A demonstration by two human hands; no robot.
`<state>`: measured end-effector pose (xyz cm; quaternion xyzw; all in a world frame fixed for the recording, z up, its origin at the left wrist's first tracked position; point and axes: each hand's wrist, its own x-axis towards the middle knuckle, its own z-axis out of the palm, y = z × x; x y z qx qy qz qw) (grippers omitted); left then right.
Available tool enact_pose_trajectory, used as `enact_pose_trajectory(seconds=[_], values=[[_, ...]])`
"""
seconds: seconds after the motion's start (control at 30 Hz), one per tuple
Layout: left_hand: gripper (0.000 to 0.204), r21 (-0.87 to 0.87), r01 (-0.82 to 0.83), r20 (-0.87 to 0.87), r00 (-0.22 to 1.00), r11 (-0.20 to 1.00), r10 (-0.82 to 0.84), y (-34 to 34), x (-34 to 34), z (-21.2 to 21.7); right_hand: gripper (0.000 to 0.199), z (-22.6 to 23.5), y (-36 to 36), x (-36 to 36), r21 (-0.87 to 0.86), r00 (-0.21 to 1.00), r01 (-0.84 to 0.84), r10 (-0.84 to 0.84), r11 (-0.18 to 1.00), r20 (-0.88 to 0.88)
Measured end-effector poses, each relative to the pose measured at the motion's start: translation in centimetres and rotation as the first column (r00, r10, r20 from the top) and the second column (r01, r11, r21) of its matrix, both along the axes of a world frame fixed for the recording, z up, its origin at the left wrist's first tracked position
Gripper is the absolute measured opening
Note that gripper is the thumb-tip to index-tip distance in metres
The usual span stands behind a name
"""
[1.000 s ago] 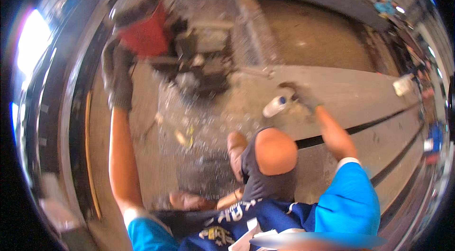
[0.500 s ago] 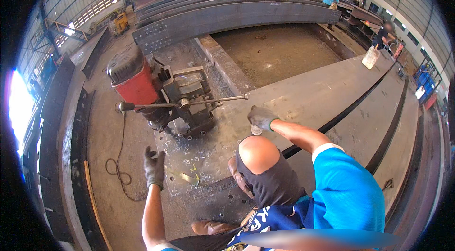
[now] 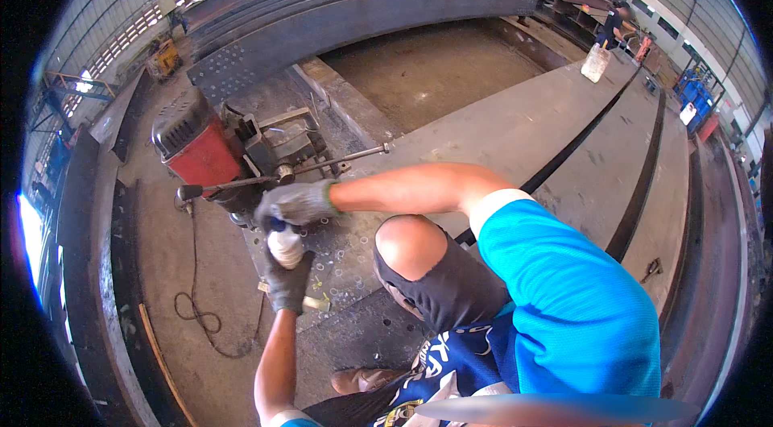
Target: The person operates a drill press to drill holes into a metal plate, repeatedly applying liquid from a bottle to the drilling area and using a metal rod to clear debris. The person adjusts the drill press handle and continues drilling at marked locations on the plate.
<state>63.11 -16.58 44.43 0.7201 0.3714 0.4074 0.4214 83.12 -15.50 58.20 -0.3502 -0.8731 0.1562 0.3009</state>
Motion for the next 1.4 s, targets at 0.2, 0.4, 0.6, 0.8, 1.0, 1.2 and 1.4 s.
enact_pose_trajectory(seconds=[0.2, 0.4, 0.6, 0.8, 1.0, 1.2, 1.4], values=[[0.077, -0.38, -0.078, 0.021, 0.995, 0.922, 0.093, 3.9, -9.4, -6.4, 0.051, 5.9, 5.0, -6.3, 0.401, 0.856, 0.472, -0.517, 0.785, 0.006], [0.056, -0.615, -0.03, -0.015, 1.0, 0.788, 0.027, 4.7, -22.4, -11.9, 0.044, 0.2, 16.3, -18.5, -0.124, 0.898, -0.027, -0.03, 0.992, -0.439], [0.065, -0.808, -0.011, -0.019, 1.0, 0.59, -0.007, 8.0, -35.2, -22.7, 0.035, -9.4, 22.7, -33.6, -0.266, 0.923, -0.041, -0.066, 0.963, -0.38], [0.062, -0.862, 0.024, -0.026, 0.996, 0.506, -0.09, 6.9, -40.9, -27.3, 0.036, -14.7, 25.5, -44.5, 0.201, 0.911, -0.039, -0.048, 0.979, 0.409], [0.06, -0.845, 0.01, -0.104, 0.978, 0.534, -0.183, 6.3, -43.7, -27.7, 0.034, -21.1, 28.4, -50.2, 0.071, 0.879, -0.025, -0.012, 0.997, 0.477], [0.056, -0.844, 0.046, -0.082, 0.974, 0.534, -0.213, 6.5, -45.4, -31.1, 0.034, -24.8, 29.6, -51.4, 0.199, 0.906, -0.07, -0.021, 0.978, 0.423], [0.061, -0.846, -0.046, -0.14, 0.98, 0.532, -0.139, 6.0, -45.8, -31.2, 0.035, -24.8, 29.3, -52.2, 0.145, 0.862, -0.059, -0.023, 0.988, 0.506]])
